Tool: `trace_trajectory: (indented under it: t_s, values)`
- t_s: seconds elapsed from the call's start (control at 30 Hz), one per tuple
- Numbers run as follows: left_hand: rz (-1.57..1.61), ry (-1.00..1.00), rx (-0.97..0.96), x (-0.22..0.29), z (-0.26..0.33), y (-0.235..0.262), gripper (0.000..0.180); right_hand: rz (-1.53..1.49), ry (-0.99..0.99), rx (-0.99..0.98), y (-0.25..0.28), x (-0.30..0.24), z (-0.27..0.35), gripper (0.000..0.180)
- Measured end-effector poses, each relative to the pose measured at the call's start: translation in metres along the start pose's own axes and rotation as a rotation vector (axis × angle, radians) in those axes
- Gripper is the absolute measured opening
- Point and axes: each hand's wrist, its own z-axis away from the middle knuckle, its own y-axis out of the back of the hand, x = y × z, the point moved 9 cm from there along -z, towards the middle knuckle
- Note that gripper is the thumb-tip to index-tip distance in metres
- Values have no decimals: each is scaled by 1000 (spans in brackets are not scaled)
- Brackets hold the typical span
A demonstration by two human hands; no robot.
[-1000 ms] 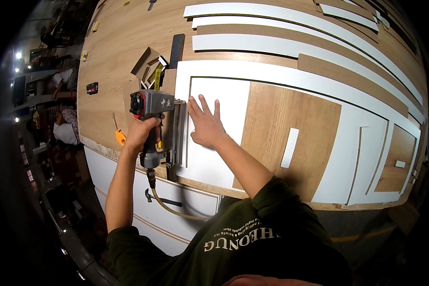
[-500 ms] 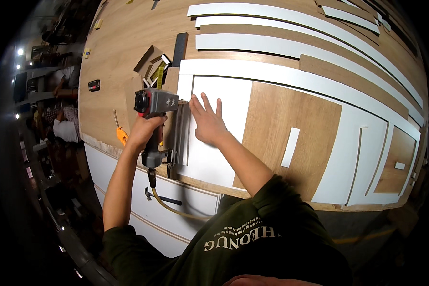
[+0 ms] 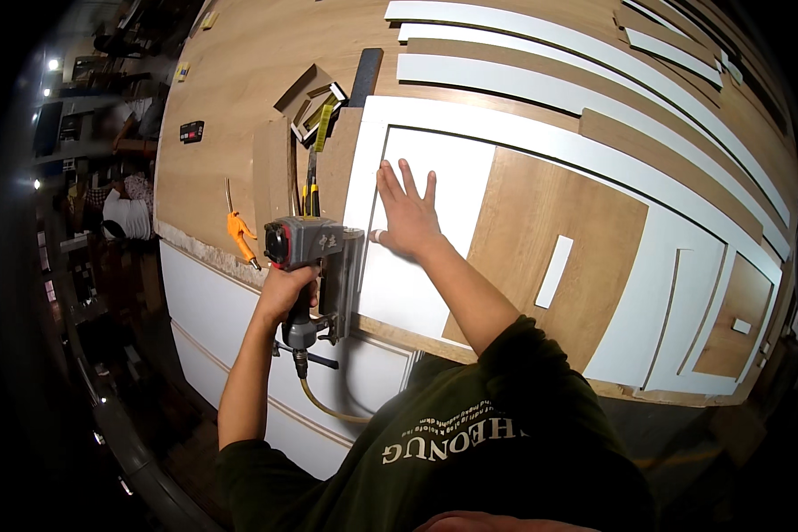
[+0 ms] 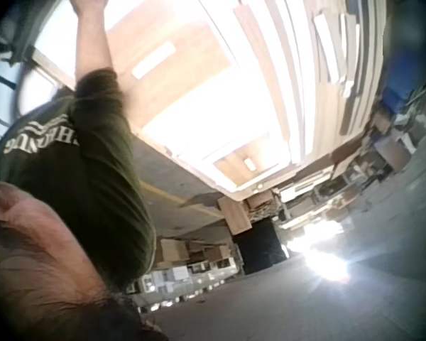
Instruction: The person assembles wooden cabinet doors by placing wood panels into a frame, securing them with a pneumatic nail gun, and attaching wooden strips using a hammer and nails.
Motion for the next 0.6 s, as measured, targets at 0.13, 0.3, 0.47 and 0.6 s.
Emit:
trace_trajectory:
  t_s: [0.13,0.3,0.47,0.6]
  values:
    - [-35,-61,-6,2,6,-2,15,70,-16,23,-4,0,0,103]
    - [-95,-64,-13,0,9,-2,14,81,-27,17,-6,0,-1,104]
    - [-200,-58,15,0,8,0,13,76,-26,27,-5,0,-1,105]
    - [-132,-79,34,-9,8,5,18,68,-25,27,-4,-1,0,104]
